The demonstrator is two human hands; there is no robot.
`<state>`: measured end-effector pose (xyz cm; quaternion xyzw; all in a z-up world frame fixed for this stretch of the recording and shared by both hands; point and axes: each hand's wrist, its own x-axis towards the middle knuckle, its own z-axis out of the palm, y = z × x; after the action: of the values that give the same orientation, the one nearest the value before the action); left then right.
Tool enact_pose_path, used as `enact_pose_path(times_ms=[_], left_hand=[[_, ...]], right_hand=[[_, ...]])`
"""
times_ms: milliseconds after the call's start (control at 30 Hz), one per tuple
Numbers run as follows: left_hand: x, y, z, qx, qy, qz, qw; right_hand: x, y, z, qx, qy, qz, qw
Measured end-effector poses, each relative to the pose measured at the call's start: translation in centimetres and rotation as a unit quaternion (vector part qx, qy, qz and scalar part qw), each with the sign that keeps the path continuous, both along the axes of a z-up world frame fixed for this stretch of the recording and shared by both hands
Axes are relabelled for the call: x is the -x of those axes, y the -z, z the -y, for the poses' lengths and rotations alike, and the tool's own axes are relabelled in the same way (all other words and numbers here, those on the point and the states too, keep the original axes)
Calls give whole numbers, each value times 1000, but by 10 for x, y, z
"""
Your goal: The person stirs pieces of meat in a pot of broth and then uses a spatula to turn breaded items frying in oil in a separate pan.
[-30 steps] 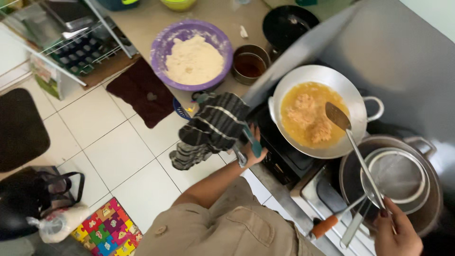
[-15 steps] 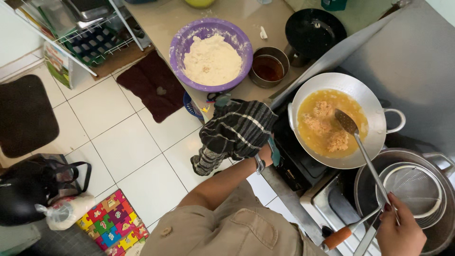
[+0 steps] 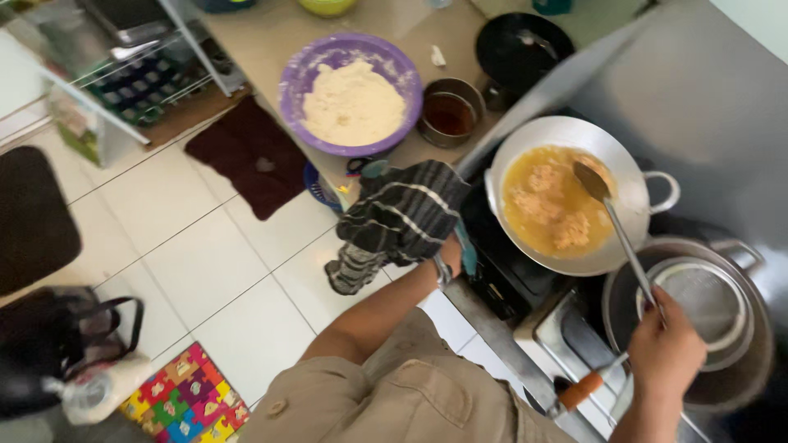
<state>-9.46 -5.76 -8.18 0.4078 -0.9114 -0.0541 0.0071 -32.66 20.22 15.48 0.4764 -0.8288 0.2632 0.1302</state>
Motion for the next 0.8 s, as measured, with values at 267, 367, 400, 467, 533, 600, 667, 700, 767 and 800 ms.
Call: enact_pose_path(times_ms=[267,367,400,467,533,600,667,700,767,800], left_hand=[[-2,35,4,80,46,-174,980],[-5,16,1,102,71,-43,991],[-5,10,0,105,90,12,990],[-5,4,-2,115,119,89,982],[1,6,2,138,139,130,972],[4,7,8,109,86,-15,990],[2,5,7,86,104,14,991],[2,5,6,77,146,115,980],[0,8,5,88,160,173,968],[0,11,3,110,134,130,976]], right_hand=[[-25,-64,5,-46,20,51,997],[-36,-76,6,9,-40,52,998],[-38,-77,9,19,-49,51,997],[-42,-75,15,38,-72,50,995],[-44,-71,19,24,-72,34,997],[-44,-67,22,16,-75,23,997],[-44,-62,21,12,-79,18,997],[-43,-60,21,9,-82,15,996],[-43,-56,18,3,-87,8,996],[-43,-54,16,-1,-85,8,996]])
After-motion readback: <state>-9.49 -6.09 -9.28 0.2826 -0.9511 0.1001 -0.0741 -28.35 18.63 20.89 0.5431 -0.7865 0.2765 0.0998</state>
